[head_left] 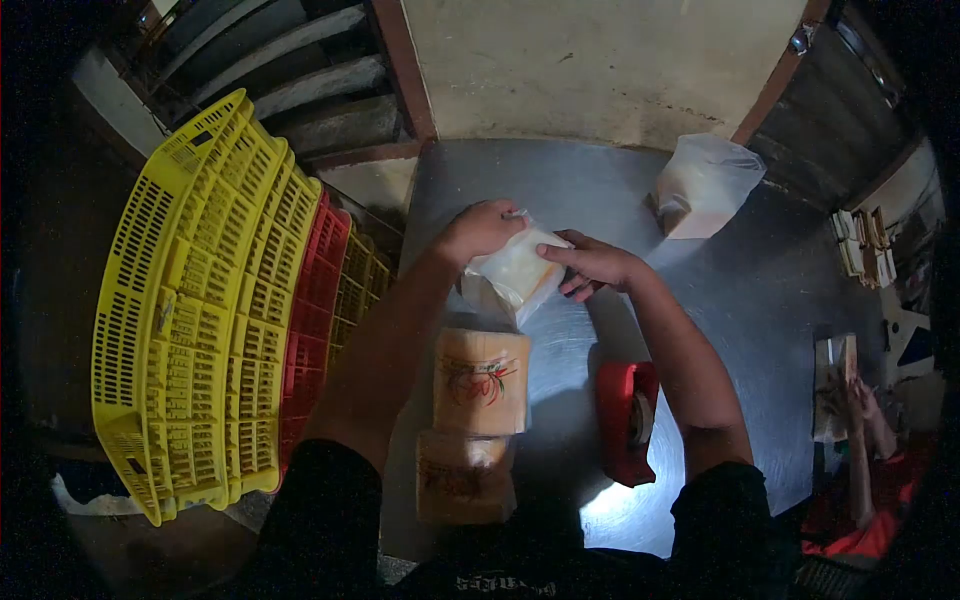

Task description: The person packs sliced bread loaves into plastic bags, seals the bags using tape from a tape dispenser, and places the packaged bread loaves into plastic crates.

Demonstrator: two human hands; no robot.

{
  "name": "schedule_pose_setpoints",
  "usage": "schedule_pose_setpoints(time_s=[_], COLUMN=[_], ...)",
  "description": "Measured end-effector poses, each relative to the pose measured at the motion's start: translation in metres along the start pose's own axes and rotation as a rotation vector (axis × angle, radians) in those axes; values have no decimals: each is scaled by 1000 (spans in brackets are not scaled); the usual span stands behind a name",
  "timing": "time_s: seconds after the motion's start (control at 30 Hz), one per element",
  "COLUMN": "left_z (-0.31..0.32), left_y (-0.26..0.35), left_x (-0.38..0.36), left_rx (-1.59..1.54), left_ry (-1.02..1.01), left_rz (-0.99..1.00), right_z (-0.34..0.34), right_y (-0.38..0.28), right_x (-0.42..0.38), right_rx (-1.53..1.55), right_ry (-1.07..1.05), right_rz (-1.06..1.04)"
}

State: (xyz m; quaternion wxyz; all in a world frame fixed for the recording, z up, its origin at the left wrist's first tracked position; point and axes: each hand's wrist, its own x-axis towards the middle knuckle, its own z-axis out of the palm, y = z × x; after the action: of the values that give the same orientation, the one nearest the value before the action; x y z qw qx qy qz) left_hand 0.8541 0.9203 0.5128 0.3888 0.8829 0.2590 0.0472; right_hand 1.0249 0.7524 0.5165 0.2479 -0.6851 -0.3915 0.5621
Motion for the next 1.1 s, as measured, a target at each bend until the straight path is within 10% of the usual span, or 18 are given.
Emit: schedule_pose_setpoints(time_s=[0.4,0.5,0.57,0.6,0.7,0.77,0.87,1.0,1.1], left_z=[-12,-17,-24,-22,-7,15,22,20,40], left_y=[19,38,27,20,-30,-91,-87,-44,-39], left_x=[8,-17,-37,-50,-67,-50,-55,-106,-142], left_rx=[88,-19,284,287,-74,-1064,-1474,-726,-770], left_ry=[-15,-16,160,158,627,445,-93,94,151], left_rz=[28,241,878,878,520,-32,-167,132,-179], right_z=[11,14,2,-9,-8,7,36,75,98], right_y=[10,9,14,19,19,6,-14,-17,-16], right_x=[-7,-41,-51,-49,-29,-19,-6,-26,-48], right_rx=[191,117,61,52,114,175,239,284,291], right_ry=[-32,32,40,44,185,330,195,16,-18], right_rz=[-82,-235,-321,-194,-88,-106,18,-119,-98])
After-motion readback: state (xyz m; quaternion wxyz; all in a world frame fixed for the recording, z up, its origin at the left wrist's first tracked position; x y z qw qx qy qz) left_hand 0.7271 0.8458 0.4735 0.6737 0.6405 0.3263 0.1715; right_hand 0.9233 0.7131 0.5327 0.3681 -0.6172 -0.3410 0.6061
